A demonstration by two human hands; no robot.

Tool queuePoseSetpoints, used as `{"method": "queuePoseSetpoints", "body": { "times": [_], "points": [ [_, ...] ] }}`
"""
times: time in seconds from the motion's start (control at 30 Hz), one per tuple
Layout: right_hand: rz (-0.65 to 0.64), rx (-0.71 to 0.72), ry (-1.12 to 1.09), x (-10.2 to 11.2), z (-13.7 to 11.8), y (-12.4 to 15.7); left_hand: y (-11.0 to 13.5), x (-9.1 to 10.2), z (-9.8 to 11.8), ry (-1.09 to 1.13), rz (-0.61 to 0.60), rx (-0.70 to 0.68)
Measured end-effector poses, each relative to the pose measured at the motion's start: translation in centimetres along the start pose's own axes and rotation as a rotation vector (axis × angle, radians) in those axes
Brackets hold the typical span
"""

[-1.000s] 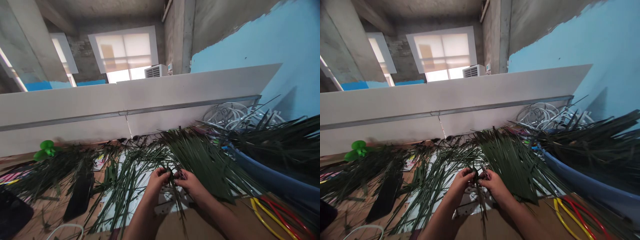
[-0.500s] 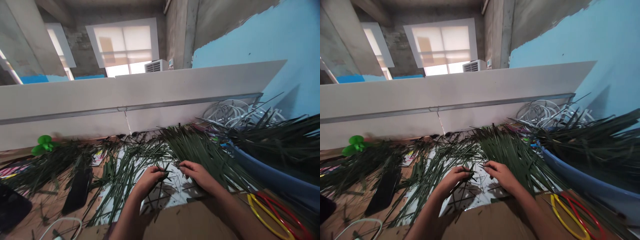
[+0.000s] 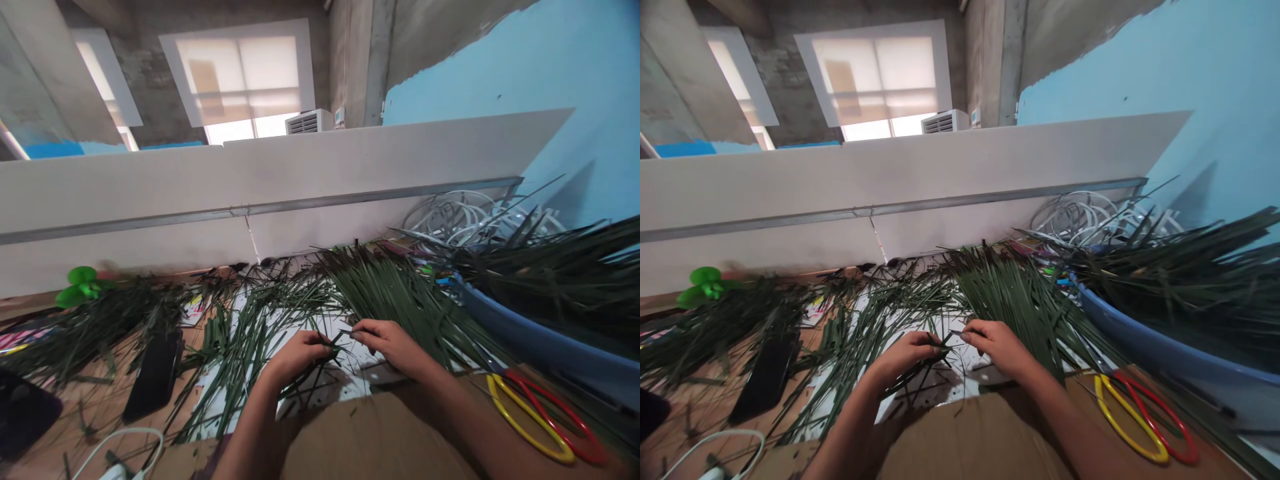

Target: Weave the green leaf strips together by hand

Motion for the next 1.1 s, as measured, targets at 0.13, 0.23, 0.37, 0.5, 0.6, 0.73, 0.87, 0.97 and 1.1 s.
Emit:
{"method": "queuePoseSetpoints", "body": {
  "times": [0.13, 0.23, 0.37, 0.5, 0.6, 0.73, 0.87, 0.97, 1.1],
  "points": [
    [0.0, 0.001, 0.012, -0.1, 0.2, 0.0, 0.0, -0.1, -0.1, 0.008, 0.005, -0.005],
    [0.007, 0.002, 0.029, -0.1, 0.2, 0.0, 0.1, -0.1, 0.0, 0.015, 0.013, 0.0],
    [0.041, -0.003, 0.071, 0.0, 0.2, 0.0, 0.3, -0.1, 0.3, 0.018, 0.016, 0.01],
    [0.08, -0.016, 0.053, 0.1, 0.5, -0.1, 0.5, -0.1, 0.7, 0.067, 0.047, 0.006],
    [0.106, -0.028, 0.058, 0.1, 1.1, -0.3, 0.4, 0.1, 0.7, 0.22, 0.111, -0.007],
    [0.151, -0.092, 0.214, 0.0, 2.1, -0.6, 0.0, 0.6, 0.0, 0.439, 0.26, -0.002],
    [0.207, -0.06, 0.262, -0.4, 2.1, -0.5, -0.5, 0.9, -0.8, 0.512, 0.336, -0.013],
    [0.166, 0.0, 0.075, -1.7, 1.5, -0.4, -0.7, 0.9, -0.9, 0.558, 0.371, -0.024],
    [0.037, -0.024, -0.192, -3.8, 1.2, -0.4, -0.7, 0.6, -0.8, 0.594, 0.379, -0.029]
  ]
}}
Point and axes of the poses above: each hand's wrist, its own y-axis away from the middle knuckle, its own x-axis out of the back of the hand, z = x × y, the point moved 3 cm from there along -y, towards the middle knuckle, and after that the axes turned 1 degree about y, right-handed, at the moved point
